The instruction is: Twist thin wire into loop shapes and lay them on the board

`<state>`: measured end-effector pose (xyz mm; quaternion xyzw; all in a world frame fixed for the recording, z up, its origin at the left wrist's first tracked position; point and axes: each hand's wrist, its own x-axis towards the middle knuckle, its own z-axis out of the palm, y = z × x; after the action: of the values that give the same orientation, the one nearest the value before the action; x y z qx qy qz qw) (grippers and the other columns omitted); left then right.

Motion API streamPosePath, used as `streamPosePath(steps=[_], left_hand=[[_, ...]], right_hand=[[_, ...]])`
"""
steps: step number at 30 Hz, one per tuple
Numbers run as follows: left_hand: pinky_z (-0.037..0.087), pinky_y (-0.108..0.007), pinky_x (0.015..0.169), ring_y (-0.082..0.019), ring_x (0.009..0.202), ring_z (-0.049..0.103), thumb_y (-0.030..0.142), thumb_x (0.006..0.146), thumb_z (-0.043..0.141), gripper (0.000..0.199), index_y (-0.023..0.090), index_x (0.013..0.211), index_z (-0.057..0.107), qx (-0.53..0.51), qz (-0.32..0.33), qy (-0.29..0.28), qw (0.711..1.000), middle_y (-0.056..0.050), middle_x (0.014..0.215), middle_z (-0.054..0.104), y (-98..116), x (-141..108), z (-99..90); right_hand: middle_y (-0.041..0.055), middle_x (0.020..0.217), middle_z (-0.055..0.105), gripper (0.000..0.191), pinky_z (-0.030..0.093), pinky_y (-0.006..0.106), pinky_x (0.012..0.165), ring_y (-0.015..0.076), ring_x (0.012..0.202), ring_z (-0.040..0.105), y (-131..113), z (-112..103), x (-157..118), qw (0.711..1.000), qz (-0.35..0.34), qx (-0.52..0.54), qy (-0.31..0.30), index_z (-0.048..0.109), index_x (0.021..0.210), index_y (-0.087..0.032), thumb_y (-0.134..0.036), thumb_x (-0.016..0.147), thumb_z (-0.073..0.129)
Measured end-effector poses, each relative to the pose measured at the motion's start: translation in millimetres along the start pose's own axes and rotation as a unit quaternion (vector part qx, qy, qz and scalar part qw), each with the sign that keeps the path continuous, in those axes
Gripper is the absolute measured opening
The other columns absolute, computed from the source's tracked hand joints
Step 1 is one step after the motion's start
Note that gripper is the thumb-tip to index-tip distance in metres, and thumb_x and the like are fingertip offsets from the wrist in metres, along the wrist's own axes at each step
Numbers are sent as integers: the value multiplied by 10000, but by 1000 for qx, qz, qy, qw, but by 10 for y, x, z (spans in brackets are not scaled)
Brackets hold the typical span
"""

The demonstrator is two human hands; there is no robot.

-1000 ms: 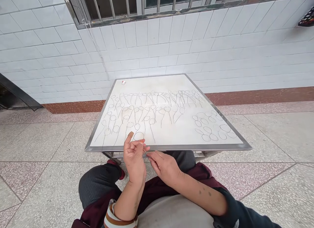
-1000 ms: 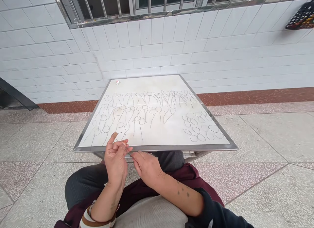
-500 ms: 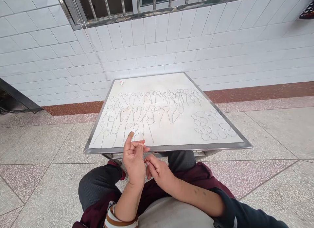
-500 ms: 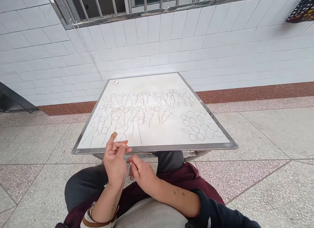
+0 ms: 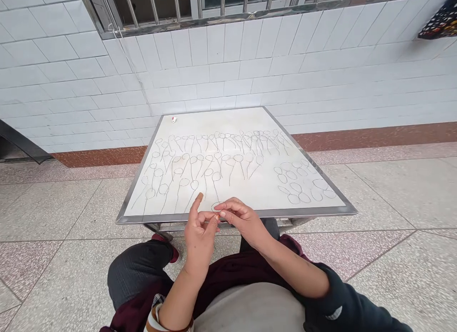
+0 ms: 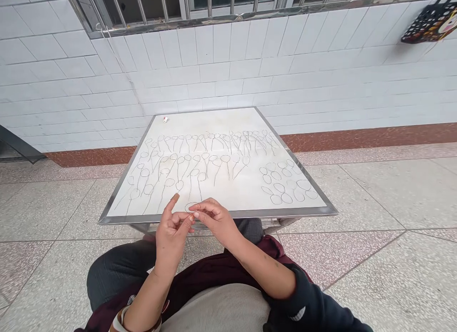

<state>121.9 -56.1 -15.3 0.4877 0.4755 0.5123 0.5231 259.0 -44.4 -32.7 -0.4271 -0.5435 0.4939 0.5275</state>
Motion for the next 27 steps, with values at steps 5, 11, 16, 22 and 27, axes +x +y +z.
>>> streamPosePath(steps=[5,11,16,22,27], left_hand=[[511,-264,708,-136,744,616,236,800,651,698,194,1411,316,-78,-19,-21,997,2,772,675,-23,5,-1],[528,-271,691,-143,781,629,237,802,655,644,210,1376,366,-87,-18,0,996,-56,953,684,-79,-8,1],[527,-246,634,-137,741,623,258,815,646,605,211,1361,390,-85,-4,17,996,-31,861,675,-86,-21,-5],[518,-226,603,-139,759,618,271,832,627,585,203,1362,390,-90,-10,15,996,-53,893,690,-78,-19,4],[522,-236,603,-146,757,619,273,833,627,587,205,1364,385,-97,-15,13,995,-37,842,685,-104,-1,-16]], right_hand=[[-12,760,598,172,426,263,659,114,683,504,26,24,3,995,50,85,4,679,888,-224,-371,800,660],[-26,724,595,141,420,248,652,97,656,490,-31,31,6,993,54,109,10,676,853,-219,-348,797,664],[-24,730,613,143,415,241,633,102,670,515,0,26,25,993,57,99,9,673,868,-221,-342,794,666],[3,809,636,211,438,268,670,130,735,554,67,0,53,997,68,44,6,678,912,-218,-391,792,656],[22,875,572,201,490,317,759,154,805,591,77,-17,77,999,23,-1,-22,709,888,-241,-393,759,694]])
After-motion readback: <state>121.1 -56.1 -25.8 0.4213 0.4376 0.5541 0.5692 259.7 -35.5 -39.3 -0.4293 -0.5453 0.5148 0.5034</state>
